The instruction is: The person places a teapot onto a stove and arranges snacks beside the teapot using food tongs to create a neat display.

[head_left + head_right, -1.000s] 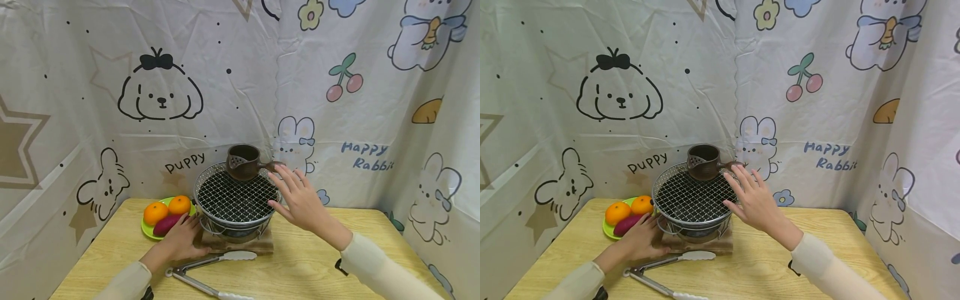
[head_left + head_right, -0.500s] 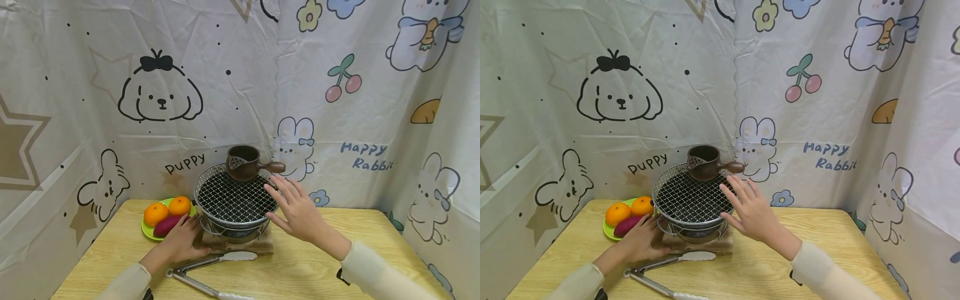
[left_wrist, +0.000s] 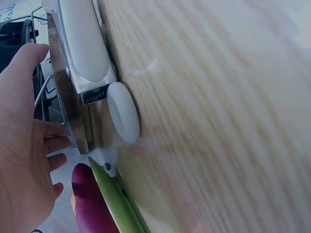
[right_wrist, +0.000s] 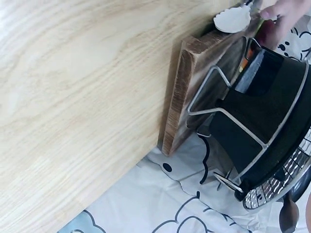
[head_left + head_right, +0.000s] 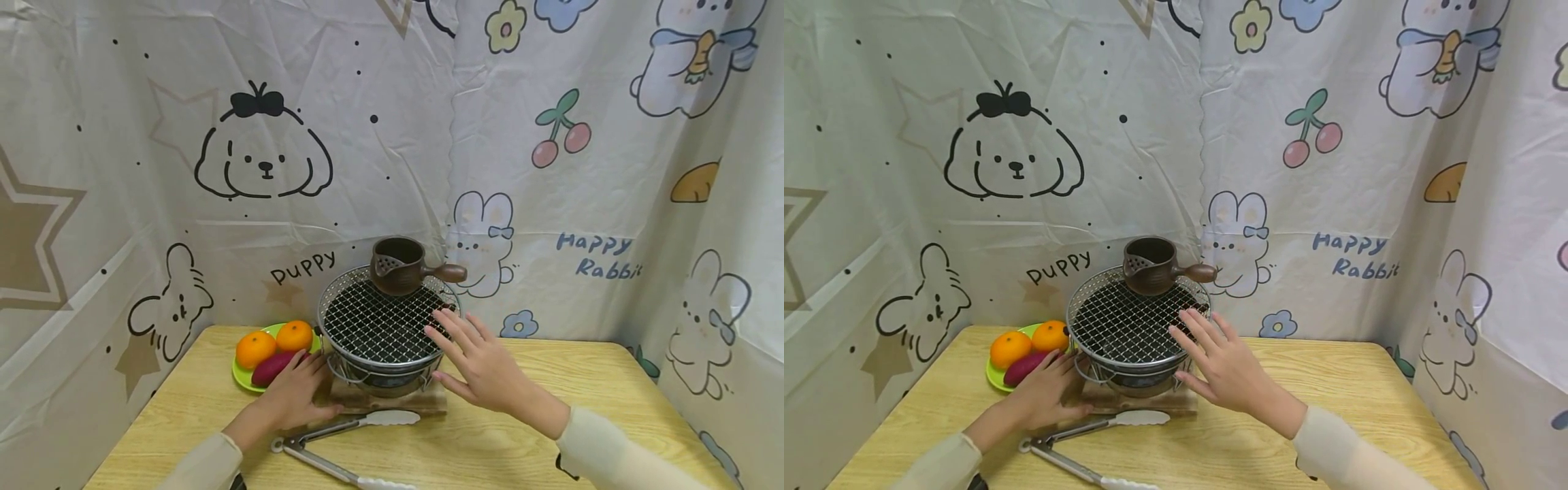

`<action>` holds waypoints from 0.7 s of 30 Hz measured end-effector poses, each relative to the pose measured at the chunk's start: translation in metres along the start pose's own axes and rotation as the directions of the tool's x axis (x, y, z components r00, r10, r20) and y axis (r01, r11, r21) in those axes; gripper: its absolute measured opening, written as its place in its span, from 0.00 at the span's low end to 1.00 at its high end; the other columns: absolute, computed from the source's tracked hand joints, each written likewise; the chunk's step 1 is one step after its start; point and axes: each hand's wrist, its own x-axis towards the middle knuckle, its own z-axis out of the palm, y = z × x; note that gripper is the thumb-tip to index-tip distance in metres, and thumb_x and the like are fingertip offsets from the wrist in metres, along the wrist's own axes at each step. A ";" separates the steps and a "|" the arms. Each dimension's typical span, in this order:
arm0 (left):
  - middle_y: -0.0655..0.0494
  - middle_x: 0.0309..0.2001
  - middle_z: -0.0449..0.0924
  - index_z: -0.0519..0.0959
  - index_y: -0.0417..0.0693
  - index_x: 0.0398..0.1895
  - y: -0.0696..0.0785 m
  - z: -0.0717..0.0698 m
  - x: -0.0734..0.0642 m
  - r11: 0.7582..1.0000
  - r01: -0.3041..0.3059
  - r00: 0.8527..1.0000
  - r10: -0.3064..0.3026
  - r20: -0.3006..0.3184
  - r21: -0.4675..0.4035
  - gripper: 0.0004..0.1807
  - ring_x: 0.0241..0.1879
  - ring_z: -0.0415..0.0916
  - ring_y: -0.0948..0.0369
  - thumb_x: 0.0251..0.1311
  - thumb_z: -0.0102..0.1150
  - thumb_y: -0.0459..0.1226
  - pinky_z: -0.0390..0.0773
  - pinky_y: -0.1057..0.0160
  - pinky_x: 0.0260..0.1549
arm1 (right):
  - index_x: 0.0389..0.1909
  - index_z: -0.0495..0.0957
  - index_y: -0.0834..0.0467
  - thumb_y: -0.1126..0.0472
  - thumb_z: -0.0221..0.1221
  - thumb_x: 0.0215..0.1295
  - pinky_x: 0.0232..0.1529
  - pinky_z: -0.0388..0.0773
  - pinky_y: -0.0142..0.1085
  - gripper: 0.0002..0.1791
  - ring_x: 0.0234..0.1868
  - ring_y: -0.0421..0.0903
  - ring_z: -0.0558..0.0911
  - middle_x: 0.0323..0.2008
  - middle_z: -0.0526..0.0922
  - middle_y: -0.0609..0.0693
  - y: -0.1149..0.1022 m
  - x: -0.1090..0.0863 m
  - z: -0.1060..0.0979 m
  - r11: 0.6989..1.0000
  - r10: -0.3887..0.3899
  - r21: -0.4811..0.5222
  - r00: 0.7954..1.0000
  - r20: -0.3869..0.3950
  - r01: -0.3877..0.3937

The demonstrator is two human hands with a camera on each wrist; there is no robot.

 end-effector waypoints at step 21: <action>0.44 0.62 0.80 0.78 0.39 0.62 0.003 -0.007 -0.006 0.993 -0.114 0.985 0.115 -0.131 0.010 0.42 0.64 0.75 0.47 0.60 0.58 0.66 0.69 0.42 0.69 | 0.68 0.71 0.64 0.44 0.44 0.78 0.74 0.65 0.53 0.32 0.66 0.58 0.77 0.66 0.76 0.66 -0.003 -0.021 0.001 0.970 -0.239 0.030 0.968 -0.079 0.242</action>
